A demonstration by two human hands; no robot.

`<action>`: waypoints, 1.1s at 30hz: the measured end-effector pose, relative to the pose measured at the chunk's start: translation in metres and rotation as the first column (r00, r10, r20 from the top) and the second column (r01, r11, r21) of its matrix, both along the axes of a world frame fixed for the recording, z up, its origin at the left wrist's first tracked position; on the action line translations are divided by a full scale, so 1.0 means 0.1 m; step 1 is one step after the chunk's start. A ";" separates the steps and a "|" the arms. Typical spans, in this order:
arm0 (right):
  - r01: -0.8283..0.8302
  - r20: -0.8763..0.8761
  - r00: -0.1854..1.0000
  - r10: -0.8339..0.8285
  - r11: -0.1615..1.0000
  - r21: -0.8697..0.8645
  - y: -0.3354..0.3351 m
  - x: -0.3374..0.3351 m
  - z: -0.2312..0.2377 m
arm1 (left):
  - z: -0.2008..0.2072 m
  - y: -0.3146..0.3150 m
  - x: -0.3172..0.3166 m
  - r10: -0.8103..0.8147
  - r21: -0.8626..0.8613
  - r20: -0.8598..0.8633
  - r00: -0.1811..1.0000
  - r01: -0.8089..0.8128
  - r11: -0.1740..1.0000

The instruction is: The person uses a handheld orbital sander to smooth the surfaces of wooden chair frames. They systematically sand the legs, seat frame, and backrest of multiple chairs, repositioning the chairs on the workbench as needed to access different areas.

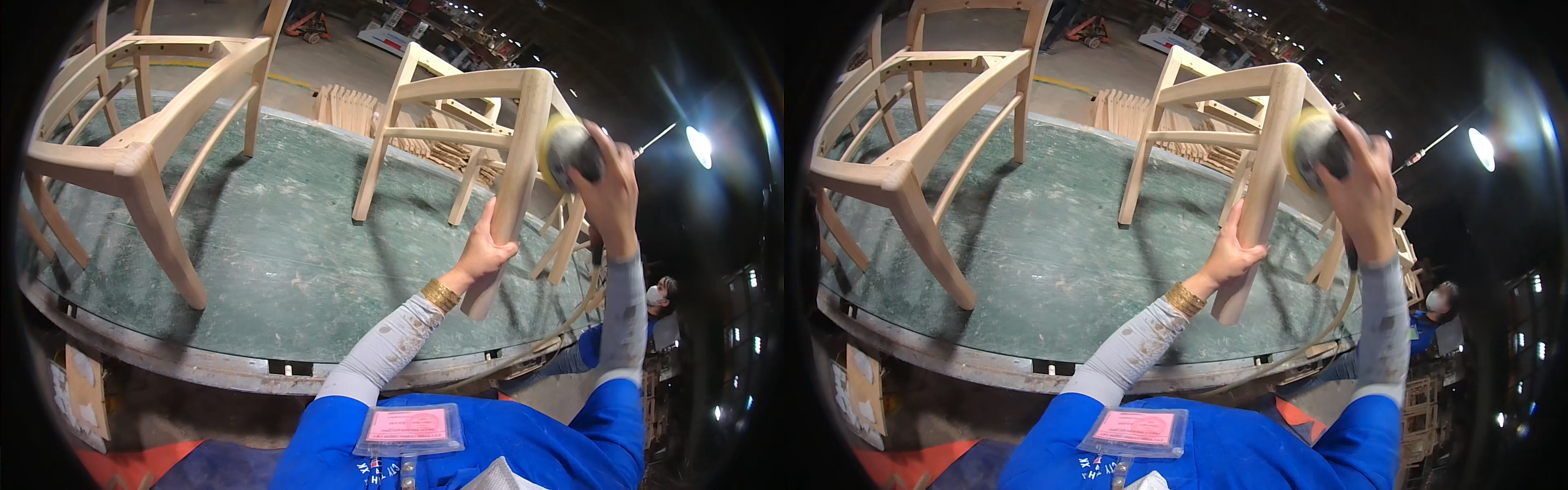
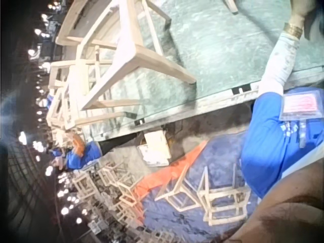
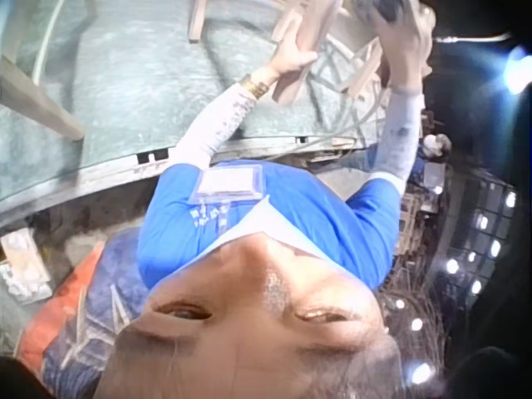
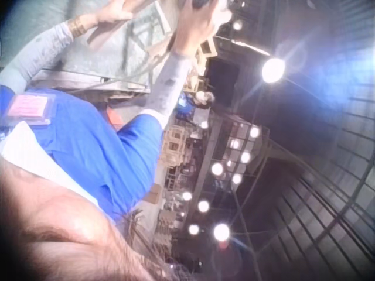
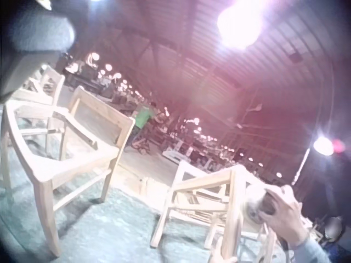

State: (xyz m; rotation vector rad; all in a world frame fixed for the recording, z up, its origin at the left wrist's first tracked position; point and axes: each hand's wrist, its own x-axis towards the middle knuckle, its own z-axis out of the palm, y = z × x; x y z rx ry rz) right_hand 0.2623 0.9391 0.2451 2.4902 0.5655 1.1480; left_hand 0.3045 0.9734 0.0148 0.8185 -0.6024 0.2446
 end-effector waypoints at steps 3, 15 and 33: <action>0.105 -0.039 0.992 -0.116 0.971 -0.215 0.31 0.43 0.08 | 0.01 0.01 -0.17 -0.136 -0.108 -0.037 0.990 0.131 0.985; 0.271 0.025 0.937 -0.348 0.681 -0.680 0.87 1.16 0.07 | 0.10 0.08 -0.17 -0.141 -0.059 -0.133 0.981 0.134 0.989; 0.368 0.154 0.921 -0.358 0.929 -0.043 0.07 0.32 0.71 | -0.09 0.14 0.04 -0.577 -0.185 -0.066 0.814 0.558 0.809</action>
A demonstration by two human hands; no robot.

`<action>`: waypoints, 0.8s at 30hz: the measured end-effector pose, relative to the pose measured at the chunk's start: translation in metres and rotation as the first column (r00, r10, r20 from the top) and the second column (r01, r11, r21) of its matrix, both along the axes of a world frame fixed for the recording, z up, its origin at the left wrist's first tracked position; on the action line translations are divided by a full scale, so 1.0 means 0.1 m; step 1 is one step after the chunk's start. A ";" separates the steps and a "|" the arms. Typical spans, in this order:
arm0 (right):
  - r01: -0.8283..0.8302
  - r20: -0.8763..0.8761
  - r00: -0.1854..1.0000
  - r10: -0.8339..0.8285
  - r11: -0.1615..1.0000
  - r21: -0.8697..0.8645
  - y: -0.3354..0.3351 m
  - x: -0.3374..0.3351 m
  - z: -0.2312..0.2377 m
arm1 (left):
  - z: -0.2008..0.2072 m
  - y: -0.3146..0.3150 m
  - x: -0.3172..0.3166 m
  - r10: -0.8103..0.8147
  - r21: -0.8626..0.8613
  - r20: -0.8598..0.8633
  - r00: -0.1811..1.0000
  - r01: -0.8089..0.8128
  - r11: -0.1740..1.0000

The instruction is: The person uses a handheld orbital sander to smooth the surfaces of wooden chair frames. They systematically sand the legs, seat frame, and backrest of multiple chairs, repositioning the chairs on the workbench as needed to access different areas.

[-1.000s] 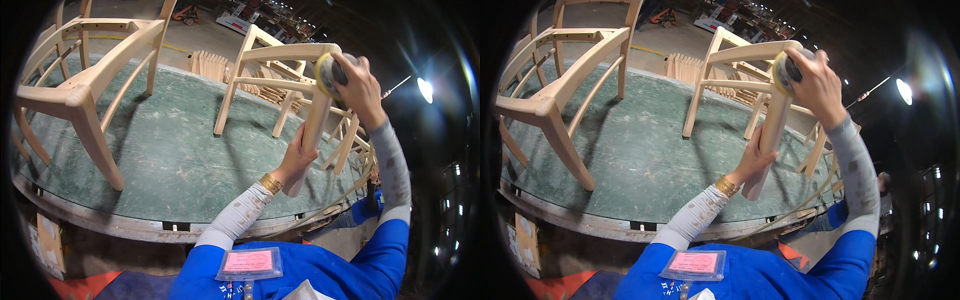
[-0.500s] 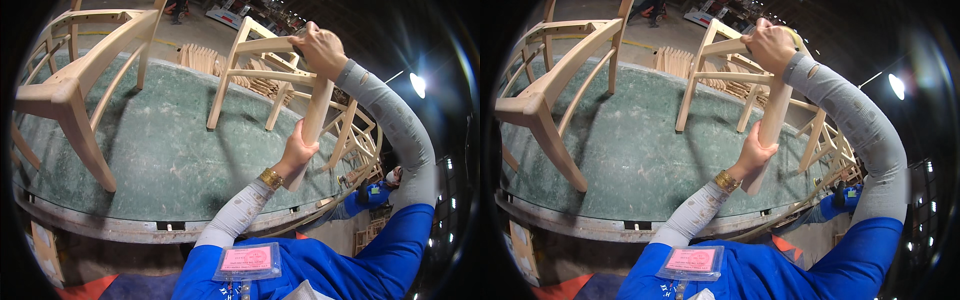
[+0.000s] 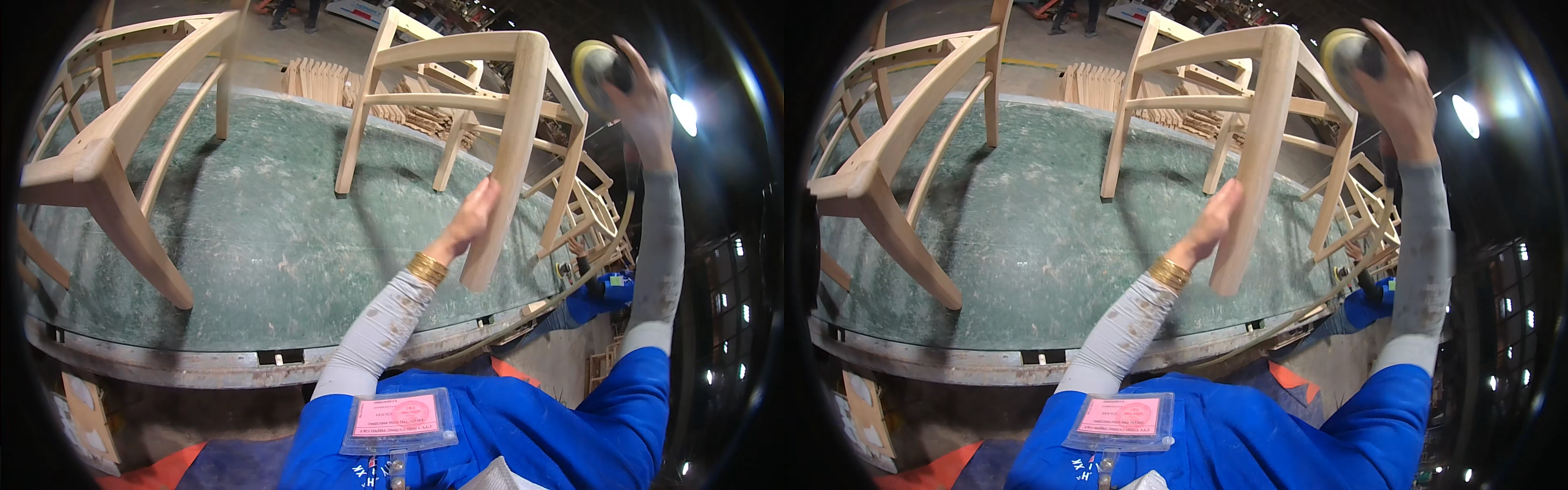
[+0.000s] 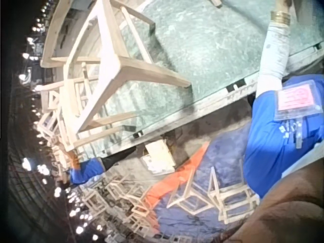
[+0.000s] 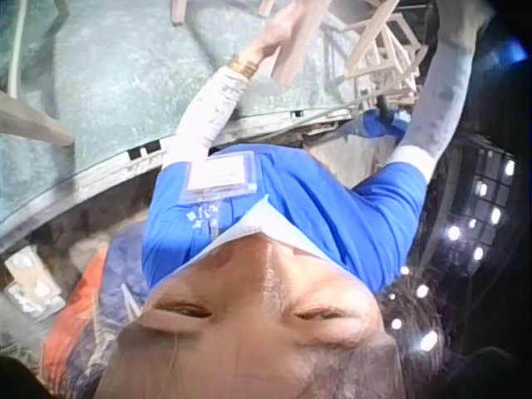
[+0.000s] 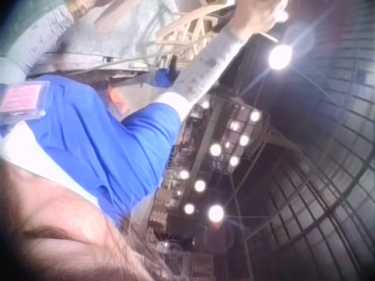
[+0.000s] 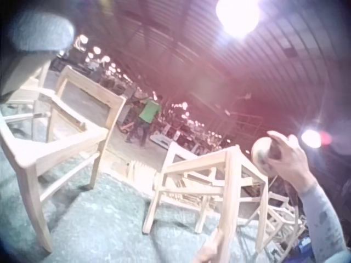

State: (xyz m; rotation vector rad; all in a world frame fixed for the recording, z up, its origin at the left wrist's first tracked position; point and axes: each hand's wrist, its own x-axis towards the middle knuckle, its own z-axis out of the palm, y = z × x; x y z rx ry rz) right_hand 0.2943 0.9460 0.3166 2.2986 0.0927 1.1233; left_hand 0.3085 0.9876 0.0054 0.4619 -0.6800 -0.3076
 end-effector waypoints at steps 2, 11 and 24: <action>-0.043 -0.005 0.999 0.046 0.972 0.232 -0.58 -0.30 -0.18 | 0.00 0.07 0.03 -0.137 -0.039 0.034 0.990 0.138 0.990; 0.503 -0.637 0.768 0.066 0.554 0.663 -1.48 -0.93 -3.04 | -0.05 0.16 0.11 -0.491 -0.278 -0.069 0.869 0.456 0.846; 0.353 -0.463 0.885 0.058 0.565 0.746 -1.53 -0.81 -3.38 | -0.12 0.11 -0.11 -0.135 0.036 0.025 0.990 0.134 0.990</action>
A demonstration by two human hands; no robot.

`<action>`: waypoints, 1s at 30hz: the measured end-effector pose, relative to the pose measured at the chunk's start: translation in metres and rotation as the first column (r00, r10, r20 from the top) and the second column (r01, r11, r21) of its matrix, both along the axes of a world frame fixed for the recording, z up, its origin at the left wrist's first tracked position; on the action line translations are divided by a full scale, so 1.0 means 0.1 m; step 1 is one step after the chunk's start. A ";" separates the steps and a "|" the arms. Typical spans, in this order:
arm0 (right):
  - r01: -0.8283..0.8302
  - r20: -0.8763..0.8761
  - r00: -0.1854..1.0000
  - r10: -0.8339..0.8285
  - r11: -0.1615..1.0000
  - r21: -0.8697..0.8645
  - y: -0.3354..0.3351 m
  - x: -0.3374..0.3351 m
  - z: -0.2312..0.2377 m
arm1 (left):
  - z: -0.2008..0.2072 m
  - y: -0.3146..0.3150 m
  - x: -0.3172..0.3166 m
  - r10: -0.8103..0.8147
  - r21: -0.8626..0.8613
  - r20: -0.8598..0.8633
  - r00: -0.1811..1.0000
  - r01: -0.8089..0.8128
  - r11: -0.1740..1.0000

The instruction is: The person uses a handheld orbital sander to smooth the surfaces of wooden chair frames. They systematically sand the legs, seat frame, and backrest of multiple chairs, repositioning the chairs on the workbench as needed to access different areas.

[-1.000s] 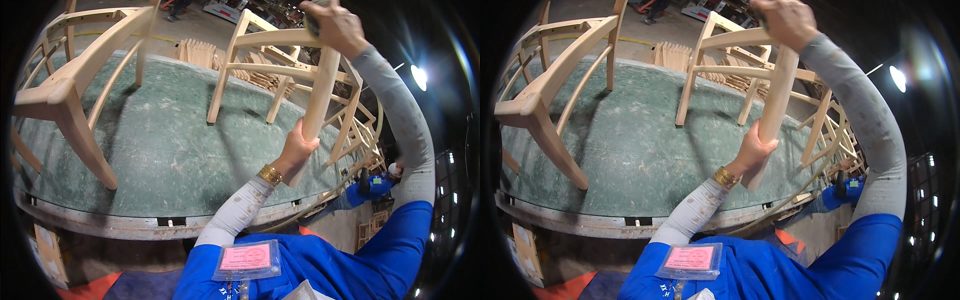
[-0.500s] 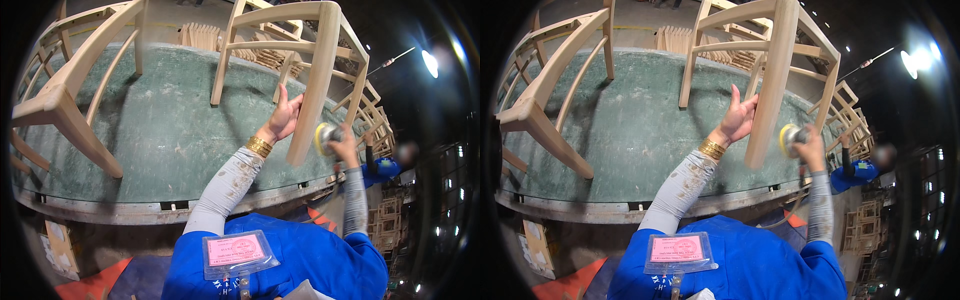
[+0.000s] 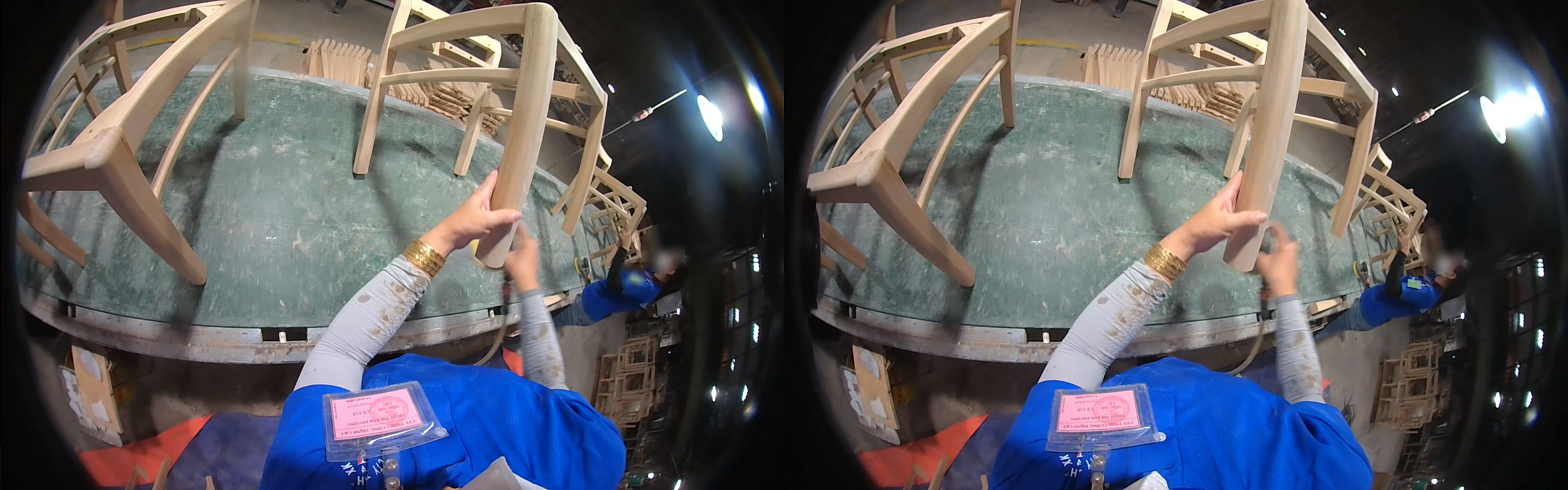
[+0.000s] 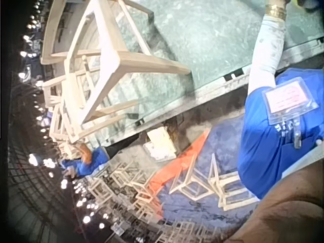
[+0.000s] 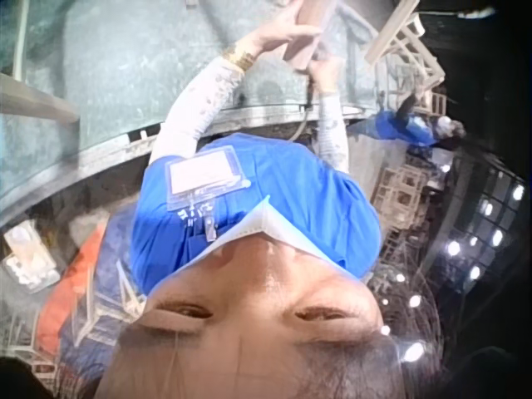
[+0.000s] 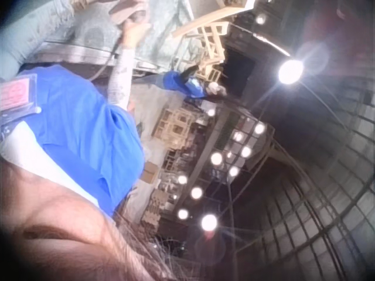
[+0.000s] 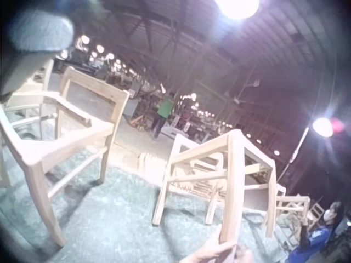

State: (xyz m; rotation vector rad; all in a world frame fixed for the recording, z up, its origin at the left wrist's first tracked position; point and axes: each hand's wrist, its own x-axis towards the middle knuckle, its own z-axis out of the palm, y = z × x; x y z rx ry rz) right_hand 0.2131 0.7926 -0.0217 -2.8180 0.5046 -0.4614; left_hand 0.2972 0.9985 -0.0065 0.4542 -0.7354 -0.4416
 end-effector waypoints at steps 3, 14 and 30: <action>-0.139 0.342 0.900 0.271 0.921 -0.364 0.16 0.01 1.19 | 0.02 -0.03 -0.05 0.108 0.007 0.029 0.994 -0.108 0.994; -0.440 -0.341 0.838 0.427 0.157 -0.884 2.16 0.77 2.29 | 0.02 -0.09 -0.09 0.216 -0.066 -0.001 0.976 -0.216 0.974; -0.399 -0.397 0.881 0.258 -0.045 -0.916 2.29 1.25 2.13 | 0.08 -0.05 -0.06 0.347 0.002 0.020 0.938 -0.347 0.938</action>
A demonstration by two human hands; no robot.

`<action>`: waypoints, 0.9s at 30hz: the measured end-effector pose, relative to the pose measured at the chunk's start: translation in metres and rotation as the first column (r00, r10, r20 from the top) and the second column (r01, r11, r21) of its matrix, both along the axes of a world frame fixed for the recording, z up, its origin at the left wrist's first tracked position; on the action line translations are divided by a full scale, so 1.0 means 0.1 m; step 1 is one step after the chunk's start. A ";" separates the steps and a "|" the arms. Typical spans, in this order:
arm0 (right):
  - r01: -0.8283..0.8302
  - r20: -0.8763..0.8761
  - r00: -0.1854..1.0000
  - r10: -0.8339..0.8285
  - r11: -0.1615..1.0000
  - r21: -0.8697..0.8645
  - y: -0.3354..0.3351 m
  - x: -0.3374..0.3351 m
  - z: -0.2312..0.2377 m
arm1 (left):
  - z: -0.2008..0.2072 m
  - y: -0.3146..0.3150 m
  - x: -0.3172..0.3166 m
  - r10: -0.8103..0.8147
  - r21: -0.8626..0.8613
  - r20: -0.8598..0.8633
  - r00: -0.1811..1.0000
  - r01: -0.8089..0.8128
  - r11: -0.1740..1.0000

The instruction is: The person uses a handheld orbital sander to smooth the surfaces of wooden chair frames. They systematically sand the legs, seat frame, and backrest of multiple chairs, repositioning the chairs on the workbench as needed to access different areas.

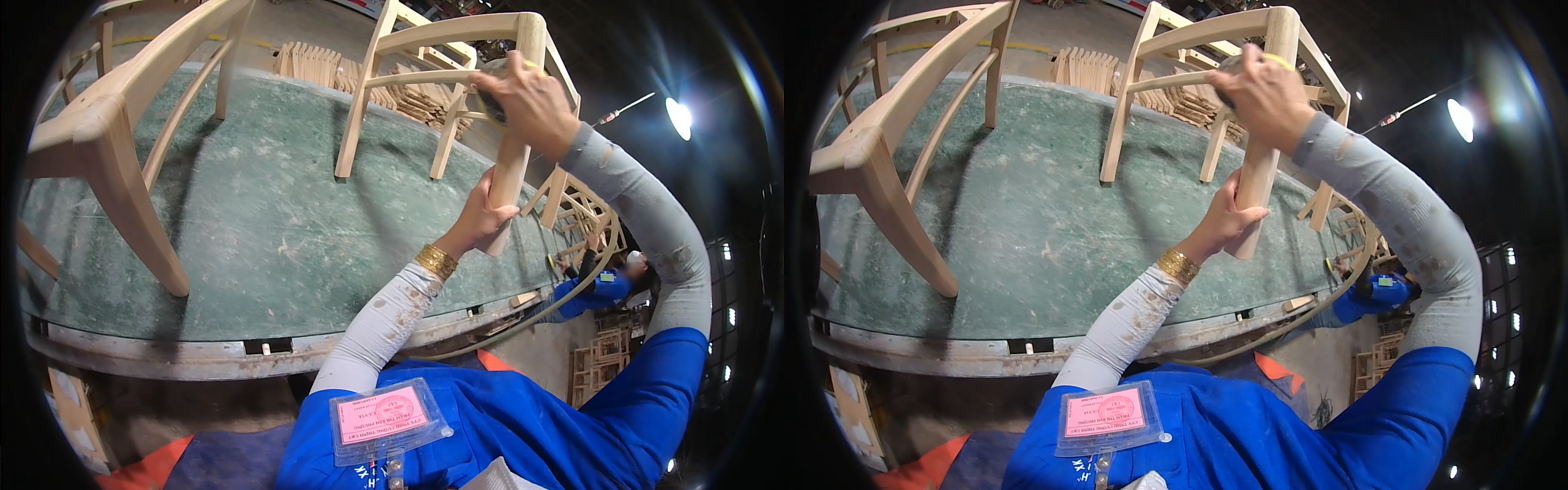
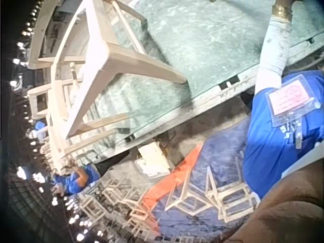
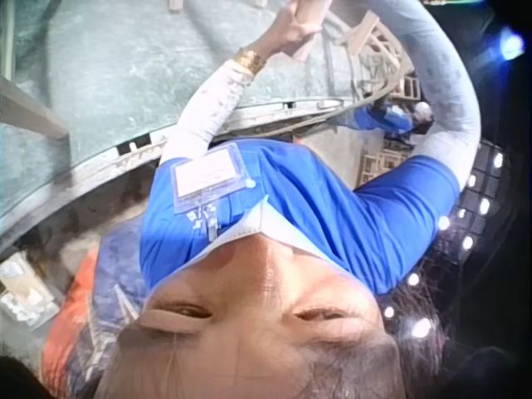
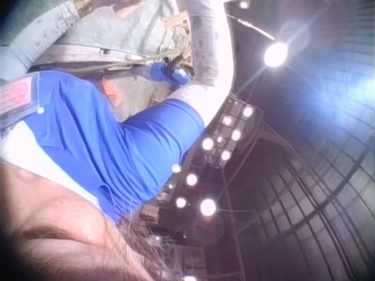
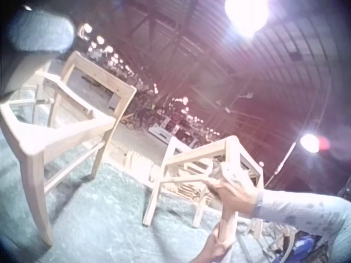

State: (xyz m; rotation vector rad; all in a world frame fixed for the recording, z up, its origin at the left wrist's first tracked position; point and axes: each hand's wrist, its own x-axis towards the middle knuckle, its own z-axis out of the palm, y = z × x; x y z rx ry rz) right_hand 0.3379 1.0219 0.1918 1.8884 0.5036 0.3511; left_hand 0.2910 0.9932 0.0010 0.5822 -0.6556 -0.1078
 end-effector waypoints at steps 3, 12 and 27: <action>-0.058 0.235 0.972 -0.010 0.958 0.280 -0.21 -0.15 0.41 | -0.01 -0.01 -0.05 -0.062 -0.051 -0.042 0.997 0.060 0.997; 0.005 0.096 0.917 -0.388 0.252 0.968 -2.52 -1.05 -0.11 | 0.08 -0.05 -0.18 -0.085 0.069 -0.117 0.990 0.093 0.993; 0.686 -0.566 0.672 0.478 -0.111 0.720 -2.12 -1.10 -3.89 | -0.10 -0.26 -0.78 0.271 0.496 -0.231 0.934 -0.127 0.859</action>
